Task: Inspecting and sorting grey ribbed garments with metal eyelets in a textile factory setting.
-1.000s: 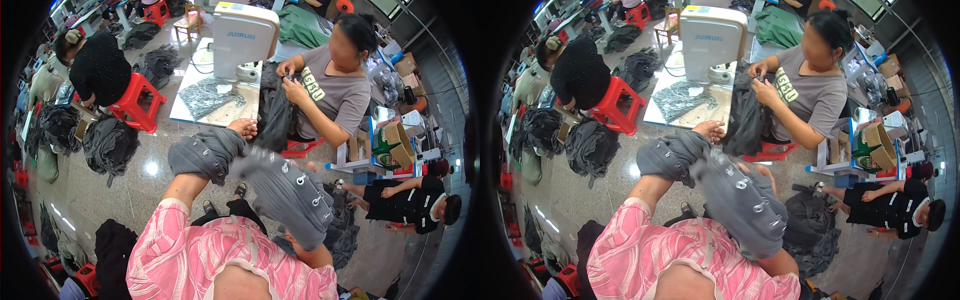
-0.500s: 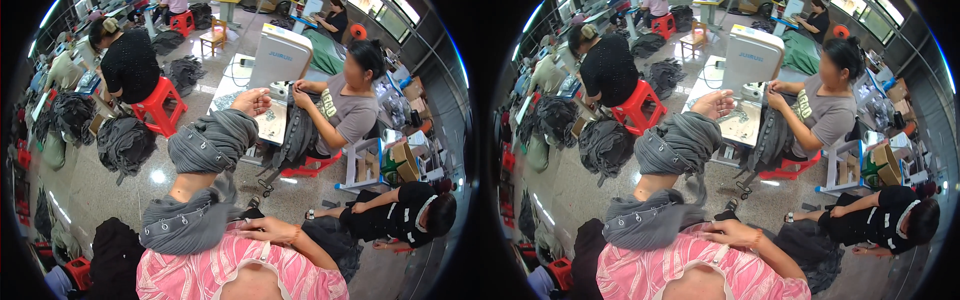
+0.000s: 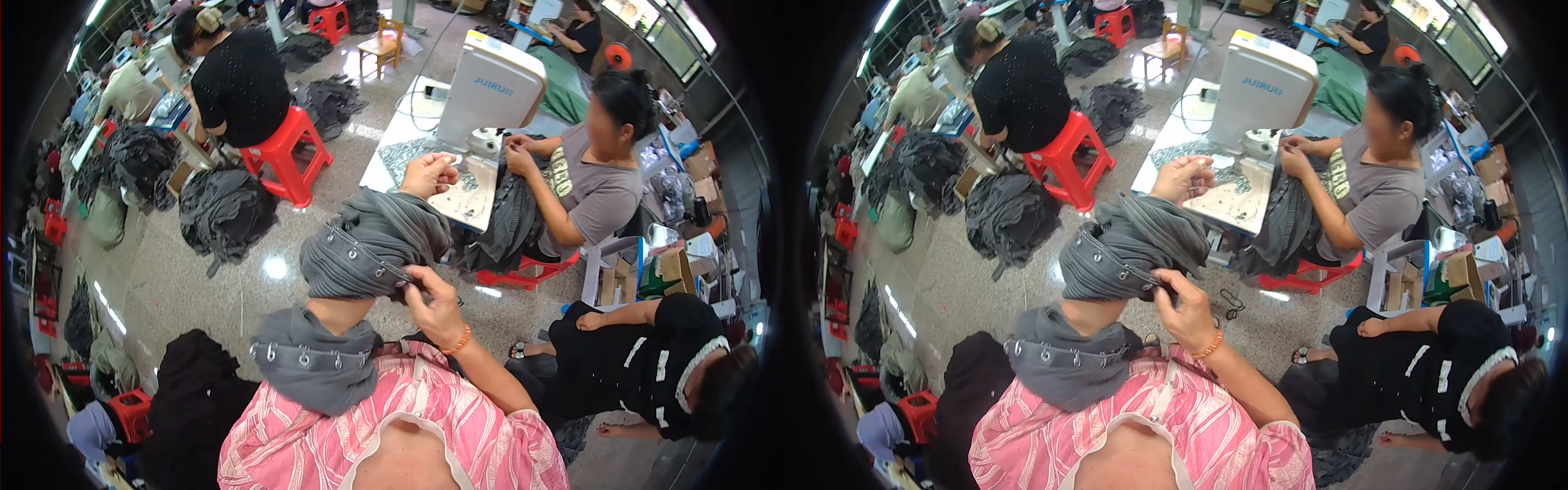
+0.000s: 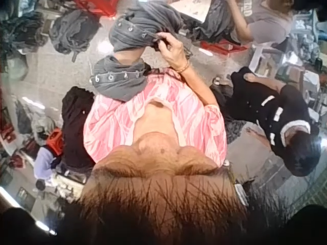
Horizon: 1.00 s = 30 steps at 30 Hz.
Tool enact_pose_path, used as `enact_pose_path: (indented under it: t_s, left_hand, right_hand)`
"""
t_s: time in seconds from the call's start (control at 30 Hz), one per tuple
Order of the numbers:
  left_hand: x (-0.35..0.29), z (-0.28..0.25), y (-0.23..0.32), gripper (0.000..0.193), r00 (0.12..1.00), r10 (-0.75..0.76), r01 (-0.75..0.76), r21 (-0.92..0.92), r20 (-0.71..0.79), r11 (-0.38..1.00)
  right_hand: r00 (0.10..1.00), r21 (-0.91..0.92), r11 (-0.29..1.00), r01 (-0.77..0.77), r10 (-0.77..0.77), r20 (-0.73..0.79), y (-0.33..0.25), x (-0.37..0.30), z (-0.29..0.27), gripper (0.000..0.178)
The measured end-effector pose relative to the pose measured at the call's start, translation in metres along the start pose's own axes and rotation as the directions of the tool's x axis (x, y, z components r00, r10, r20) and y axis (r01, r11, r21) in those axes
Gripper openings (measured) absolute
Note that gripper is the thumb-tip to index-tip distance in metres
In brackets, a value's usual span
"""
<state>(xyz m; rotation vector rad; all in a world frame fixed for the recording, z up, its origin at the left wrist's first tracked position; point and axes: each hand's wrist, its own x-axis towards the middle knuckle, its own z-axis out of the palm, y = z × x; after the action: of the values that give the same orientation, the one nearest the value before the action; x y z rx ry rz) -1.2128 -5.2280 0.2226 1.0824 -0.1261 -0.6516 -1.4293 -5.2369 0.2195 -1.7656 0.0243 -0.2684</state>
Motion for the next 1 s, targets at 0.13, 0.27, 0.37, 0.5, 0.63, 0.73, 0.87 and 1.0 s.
enact_pose_path:
  t_s: [0.13, 0.27, 0.37, 0.5, 0.63, 0.73, 0.87, 1.0]
  left_hand:
    - [-0.026, -0.015, -0.079, 0.026, 0.977, -0.117, 0.128, -0.055, 0.177, 0.990]
    - [-0.073, -0.018, -0.145, 0.029, 0.922, -0.294, 0.249, 0.195, 0.251, 0.949]
    - [-0.117, -0.001, -0.127, 0.033, 0.959, -0.097, -0.018, 0.400, 0.265, 0.916]
    - [-0.116, -0.014, -0.105, 0.036, 0.916, -0.291, 0.296, 0.023, 0.276, 0.955]
    - [-0.132, -0.010, -0.059, 0.037, 0.870, -0.290, 0.405, -0.244, 0.399, 0.881]
    - [-0.136, -0.004, -0.036, 0.037, 0.904, -0.215, 0.227, 0.012, 0.370, 0.974]
    - [-0.121, -0.003, -0.034, 0.037, 0.958, -0.162, 0.156, 0.045, 0.235, 0.987]
    - [-0.105, -0.007, -0.035, 0.042, 0.966, -0.196, 0.246, -0.383, 0.167, 0.890]
  right_hand:
    - [0.986, 0.037, 0.999, 0.029, -0.035, 0.164, -0.014, -0.017, -0.039, 0.019]
    - [0.981, -0.071, 0.994, -0.087, 0.098, 0.168, -0.028, 0.001, -0.081, 0.017]
    - [0.977, 0.028, 0.988, -0.154, 0.148, 0.152, -0.020, 0.017, -0.099, 0.019]
    - [0.931, 0.198, 0.926, -0.322, 0.272, 0.242, -0.024, 0.022, -0.116, 0.015]
    - [0.924, -0.127, 0.956, -0.266, 0.290, 0.250, -0.005, 0.012, -0.147, 0.026]
    - [0.930, -0.054, 0.957, -0.283, 0.288, 0.229, -0.003, 0.014, -0.160, 0.029]
    - [0.932, 0.097, 0.961, -0.259, 0.223, 0.286, 0.017, 0.032, -0.175, 0.034]
    - [0.864, 0.234, 0.893, -0.385, 0.260, 0.431, 0.039, 0.051, -0.183, 0.042]
